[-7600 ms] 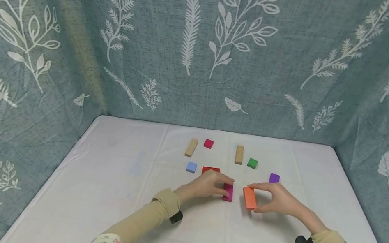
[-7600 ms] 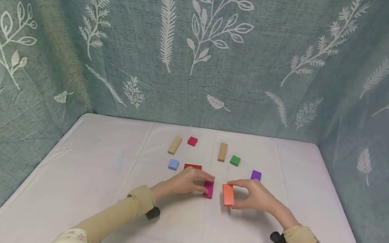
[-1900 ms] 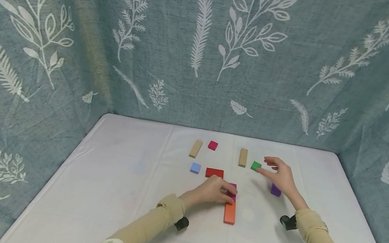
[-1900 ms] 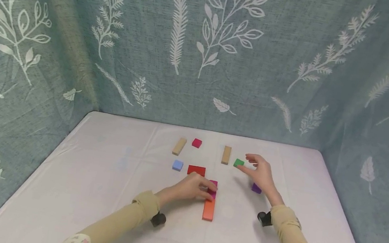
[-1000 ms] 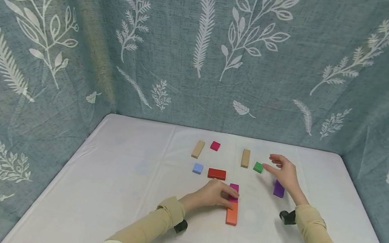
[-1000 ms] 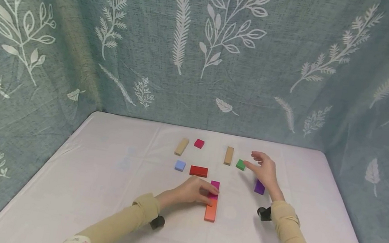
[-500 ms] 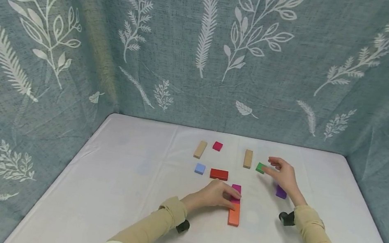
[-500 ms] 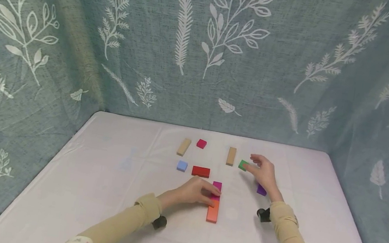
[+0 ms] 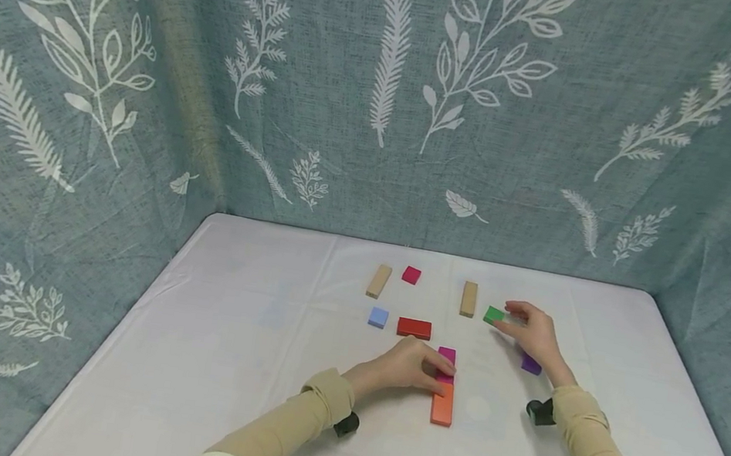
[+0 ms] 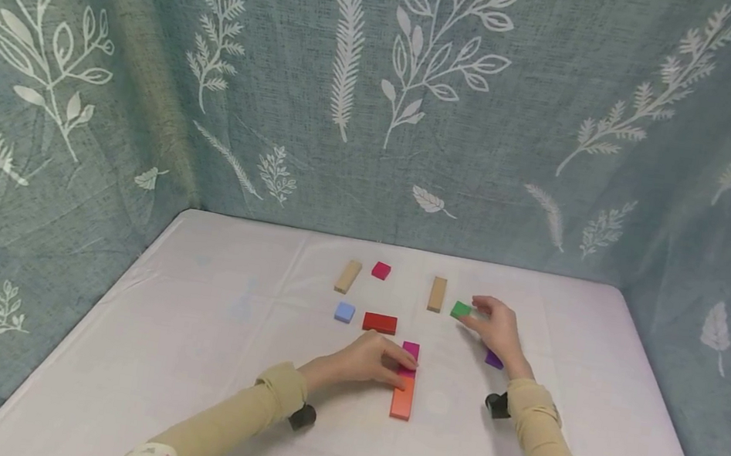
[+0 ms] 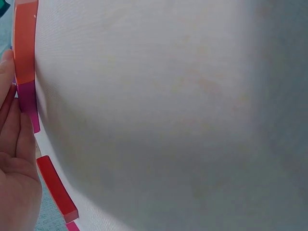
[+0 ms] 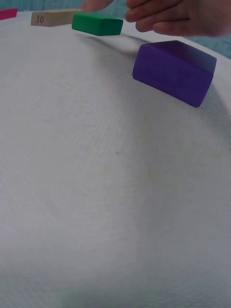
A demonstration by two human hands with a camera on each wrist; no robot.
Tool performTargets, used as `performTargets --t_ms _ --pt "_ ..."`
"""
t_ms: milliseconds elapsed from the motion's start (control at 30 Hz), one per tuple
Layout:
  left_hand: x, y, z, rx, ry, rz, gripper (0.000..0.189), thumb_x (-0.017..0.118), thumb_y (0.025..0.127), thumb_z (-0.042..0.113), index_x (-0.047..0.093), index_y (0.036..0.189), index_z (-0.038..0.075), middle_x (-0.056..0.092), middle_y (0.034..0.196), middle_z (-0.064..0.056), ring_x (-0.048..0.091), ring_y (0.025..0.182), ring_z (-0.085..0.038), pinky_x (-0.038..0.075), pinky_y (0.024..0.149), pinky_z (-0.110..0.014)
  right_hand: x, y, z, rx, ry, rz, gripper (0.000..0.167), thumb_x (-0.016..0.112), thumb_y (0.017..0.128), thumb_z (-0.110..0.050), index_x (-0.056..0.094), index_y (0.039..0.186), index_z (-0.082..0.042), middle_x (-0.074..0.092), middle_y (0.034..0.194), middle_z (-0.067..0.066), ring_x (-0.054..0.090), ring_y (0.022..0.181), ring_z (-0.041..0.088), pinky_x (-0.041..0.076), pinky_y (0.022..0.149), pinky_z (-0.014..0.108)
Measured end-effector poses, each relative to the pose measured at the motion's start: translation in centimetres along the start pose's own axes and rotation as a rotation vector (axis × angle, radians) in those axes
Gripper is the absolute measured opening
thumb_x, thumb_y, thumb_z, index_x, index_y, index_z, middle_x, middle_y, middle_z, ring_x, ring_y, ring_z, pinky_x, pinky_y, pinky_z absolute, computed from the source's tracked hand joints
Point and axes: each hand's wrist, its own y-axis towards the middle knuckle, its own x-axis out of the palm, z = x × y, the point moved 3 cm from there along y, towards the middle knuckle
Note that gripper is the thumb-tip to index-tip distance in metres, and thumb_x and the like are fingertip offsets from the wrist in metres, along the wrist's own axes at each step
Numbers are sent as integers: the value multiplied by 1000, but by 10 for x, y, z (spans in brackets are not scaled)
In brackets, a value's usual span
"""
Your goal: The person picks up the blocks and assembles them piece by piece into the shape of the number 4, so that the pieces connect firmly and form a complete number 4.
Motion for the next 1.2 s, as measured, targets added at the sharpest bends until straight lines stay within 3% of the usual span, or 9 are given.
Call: performTargets --t_ms 1200 --pt "0 -2 1 -31 -4 -15 34 77 79 22 72 112 18 70 113 7 61 107 -1 45 87 -9 8 -2 0 -78 -90 59 39 70 83 -7 60 116 11 63 114 30 61 104 43 49 92 50"
